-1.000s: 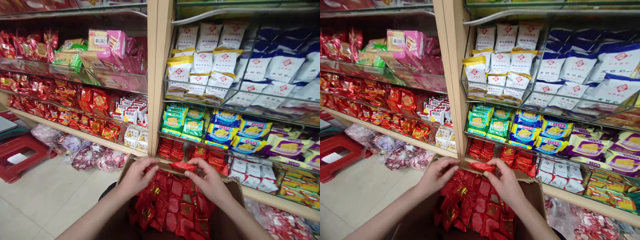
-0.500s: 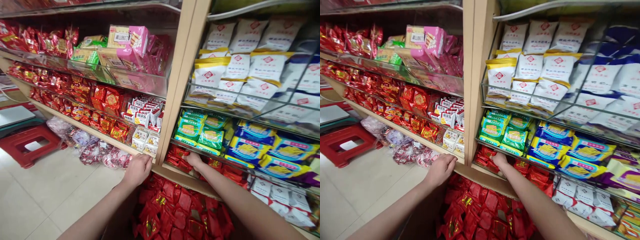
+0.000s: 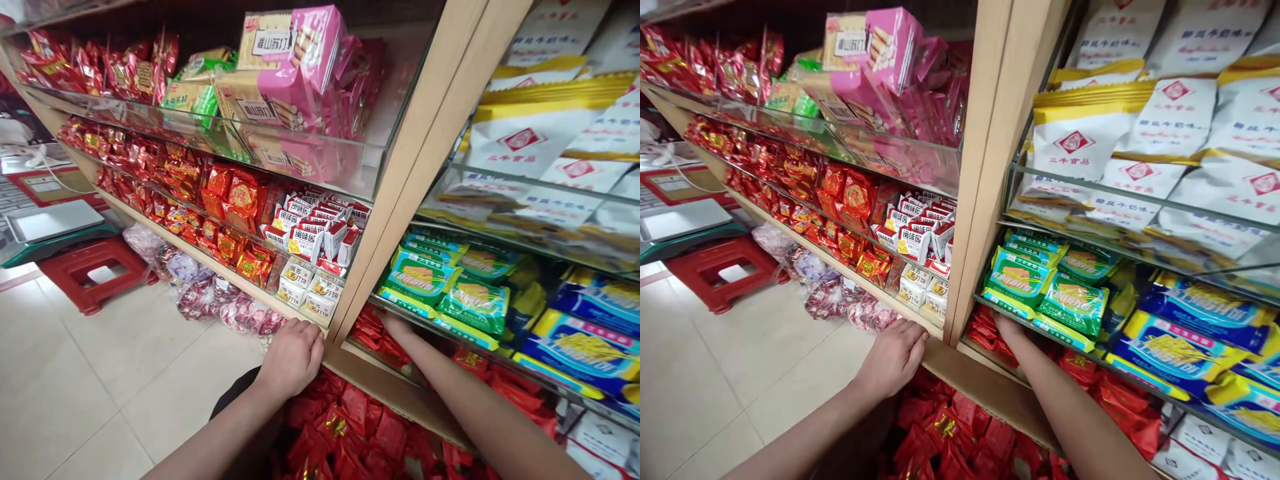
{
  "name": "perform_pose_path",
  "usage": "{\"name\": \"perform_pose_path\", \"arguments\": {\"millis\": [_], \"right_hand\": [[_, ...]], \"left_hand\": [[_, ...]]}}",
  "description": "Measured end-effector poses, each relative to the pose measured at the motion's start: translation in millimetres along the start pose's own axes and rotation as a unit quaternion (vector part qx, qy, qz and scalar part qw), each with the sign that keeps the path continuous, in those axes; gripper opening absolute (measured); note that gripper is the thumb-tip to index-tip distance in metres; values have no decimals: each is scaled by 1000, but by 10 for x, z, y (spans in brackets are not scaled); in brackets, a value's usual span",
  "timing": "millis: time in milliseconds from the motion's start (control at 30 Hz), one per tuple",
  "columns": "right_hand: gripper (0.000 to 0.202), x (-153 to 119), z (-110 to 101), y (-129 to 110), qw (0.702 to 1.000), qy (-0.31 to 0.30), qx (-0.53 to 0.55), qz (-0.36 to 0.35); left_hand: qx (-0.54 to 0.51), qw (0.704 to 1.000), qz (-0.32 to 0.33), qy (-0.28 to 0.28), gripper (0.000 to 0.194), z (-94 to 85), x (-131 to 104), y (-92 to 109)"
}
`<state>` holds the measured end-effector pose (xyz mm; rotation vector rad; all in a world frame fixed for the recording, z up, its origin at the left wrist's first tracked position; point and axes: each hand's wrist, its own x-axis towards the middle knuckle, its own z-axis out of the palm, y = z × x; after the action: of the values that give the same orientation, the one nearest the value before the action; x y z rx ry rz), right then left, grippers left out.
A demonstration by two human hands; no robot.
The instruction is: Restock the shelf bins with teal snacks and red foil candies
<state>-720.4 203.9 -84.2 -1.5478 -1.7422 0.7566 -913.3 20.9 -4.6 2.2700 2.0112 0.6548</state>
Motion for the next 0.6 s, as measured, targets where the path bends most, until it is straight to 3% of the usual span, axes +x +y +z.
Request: {"name": "perform_pose_path", "arguments": {"millis": [200, 400, 500, 600], "right_hand": [[28, -9, 23, 15, 998, -11, -58, 6], [25, -103, -111, -22, 991, -53, -121, -7], [33, -262, -296, -93, 984, -93, -153, 1], [41, -623, -649, -268, 976, -138, -168, -6]], "left_hand": [[11, 1000, 2, -7, 26, 13, 18, -6], [29, 999, 5, -13, 25, 22, 19, -24], [42, 999, 10, -16, 26, 22, 10, -35], [46, 999, 13, -12, 26, 37, -1, -45]]}}
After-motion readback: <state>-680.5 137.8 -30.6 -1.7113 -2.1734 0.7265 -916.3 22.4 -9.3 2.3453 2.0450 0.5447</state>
